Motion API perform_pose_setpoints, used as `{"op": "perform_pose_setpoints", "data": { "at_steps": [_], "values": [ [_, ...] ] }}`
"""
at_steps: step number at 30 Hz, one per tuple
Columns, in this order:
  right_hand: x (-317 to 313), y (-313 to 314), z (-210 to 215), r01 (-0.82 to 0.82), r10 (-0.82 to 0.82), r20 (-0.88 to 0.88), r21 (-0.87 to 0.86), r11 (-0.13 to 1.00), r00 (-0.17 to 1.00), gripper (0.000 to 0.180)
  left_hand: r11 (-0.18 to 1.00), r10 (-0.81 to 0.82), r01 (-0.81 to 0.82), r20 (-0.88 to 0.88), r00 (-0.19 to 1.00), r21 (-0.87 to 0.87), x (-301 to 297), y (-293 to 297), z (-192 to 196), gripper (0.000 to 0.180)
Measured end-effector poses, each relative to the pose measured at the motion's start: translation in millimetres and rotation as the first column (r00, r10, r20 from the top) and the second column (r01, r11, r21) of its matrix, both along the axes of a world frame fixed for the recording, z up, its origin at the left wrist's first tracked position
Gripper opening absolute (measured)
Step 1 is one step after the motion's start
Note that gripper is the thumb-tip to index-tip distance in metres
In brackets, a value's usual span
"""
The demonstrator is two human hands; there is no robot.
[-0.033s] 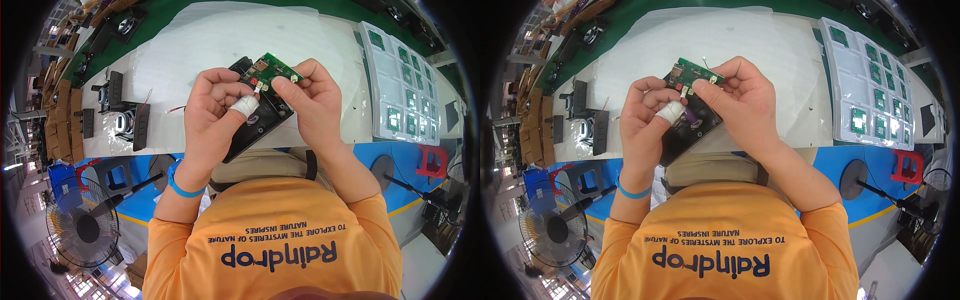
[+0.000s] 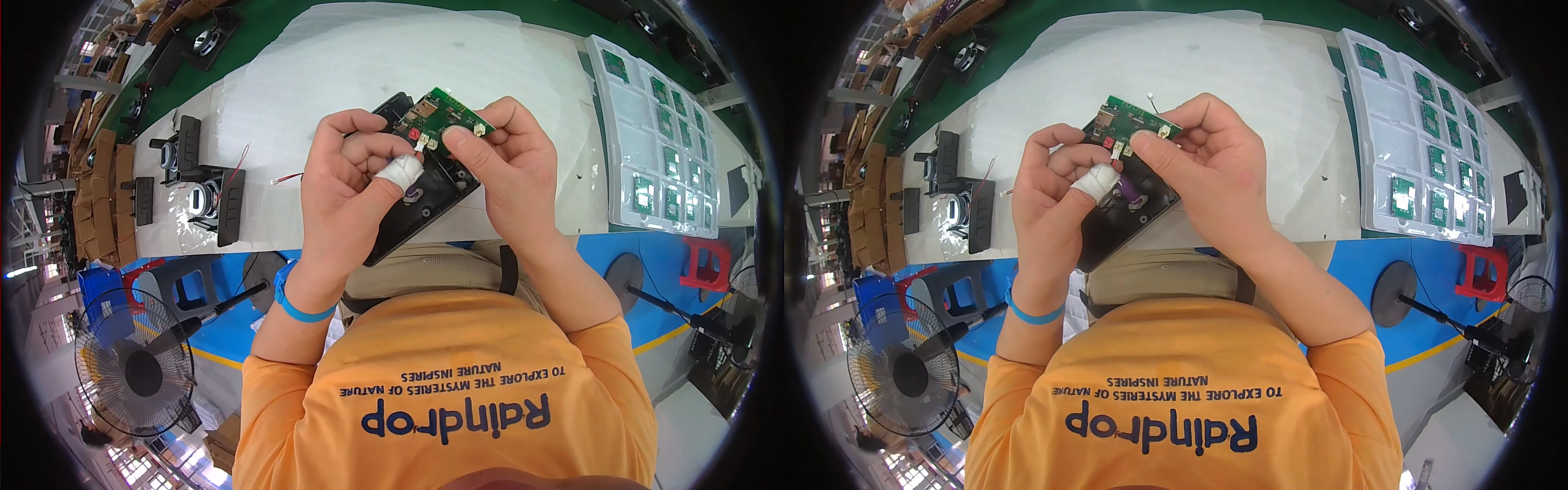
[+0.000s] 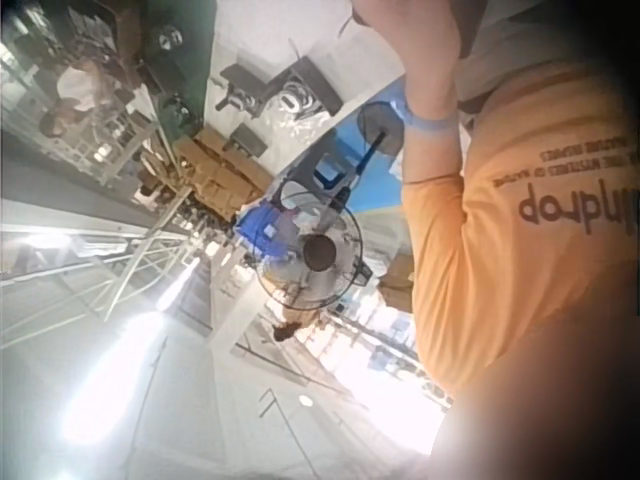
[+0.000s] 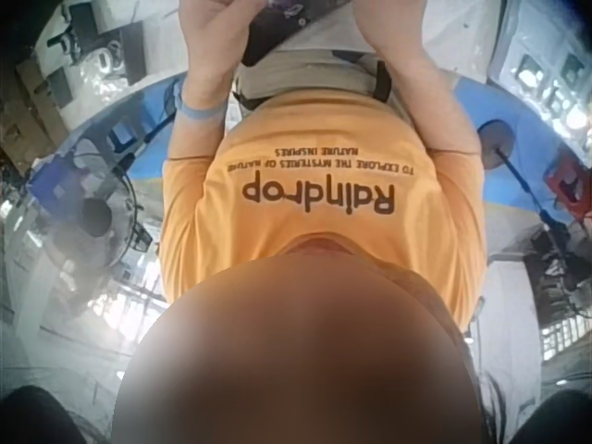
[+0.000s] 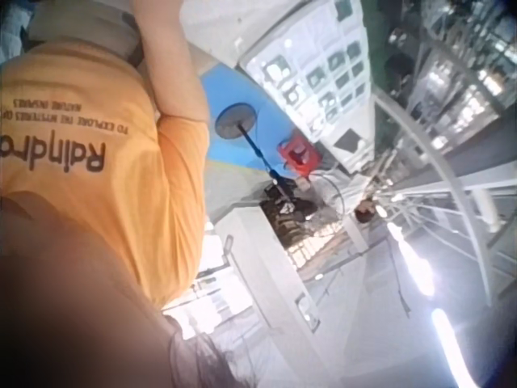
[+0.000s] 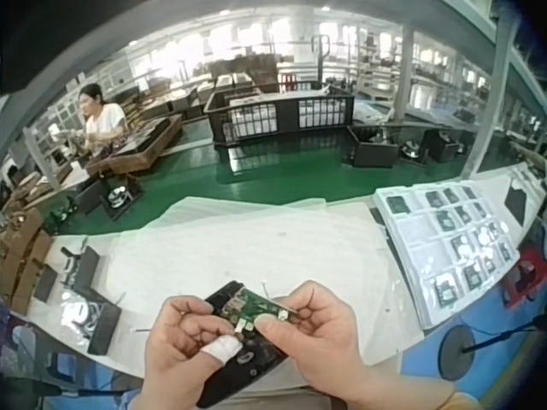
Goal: Manually connecting wires and circuit boards inside a plastic housing at an assembly station.
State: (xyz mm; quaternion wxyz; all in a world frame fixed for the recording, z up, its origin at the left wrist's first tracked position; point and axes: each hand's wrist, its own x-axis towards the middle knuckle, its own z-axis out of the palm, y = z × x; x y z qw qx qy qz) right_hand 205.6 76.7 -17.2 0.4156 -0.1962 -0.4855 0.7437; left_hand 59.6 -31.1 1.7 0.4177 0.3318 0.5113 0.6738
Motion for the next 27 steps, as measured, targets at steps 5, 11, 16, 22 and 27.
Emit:
{"op": "perform_pose_setpoints", "data": {
  "at_steps": [5,11,16,22,27],
  "values": [
    [-2.1,-4.8,0.7,-0.002,0.002,-0.023,-0.01,1.0,1.0,0.015,1.0,0.015,-0.014,0.026,1.0,-0.015,-1.1,-0.5,1.4,0.052],
    [-2.2,-9.8,-1.6,0.012,-0.01,-0.014,0.088,0.996,1.0,0.016,1.0,0.013,-0.012,0.049,0.999,-0.014,-4.0,-1.6,1.4,0.055],
    [-2.6,-10.7,-8.2,0.08,-0.087,0.017,0.242,0.967,0.996,0.014,1.0,0.008,-0.007,0.051,0.999,-0.009,-4.4,-1.6,1.2,0.056],
    [-2.4,-11.4,-8.1,0.074,-0.081,0.02,0.242,0.967,0.996,0.015,1.0,0.007,-0.007,0.041,0.999,-0.014,-3.8,-2.5,1.3,0.057],
    [-0.1,-12.5,-9.0,0.07,-0.083,0.041,0.247,0.967,0.996,0.015,0.999,0.014,-0.013,0.038,0.999,-0.03,-4.0,-2.1,0.9,0.057]
  ]
}}
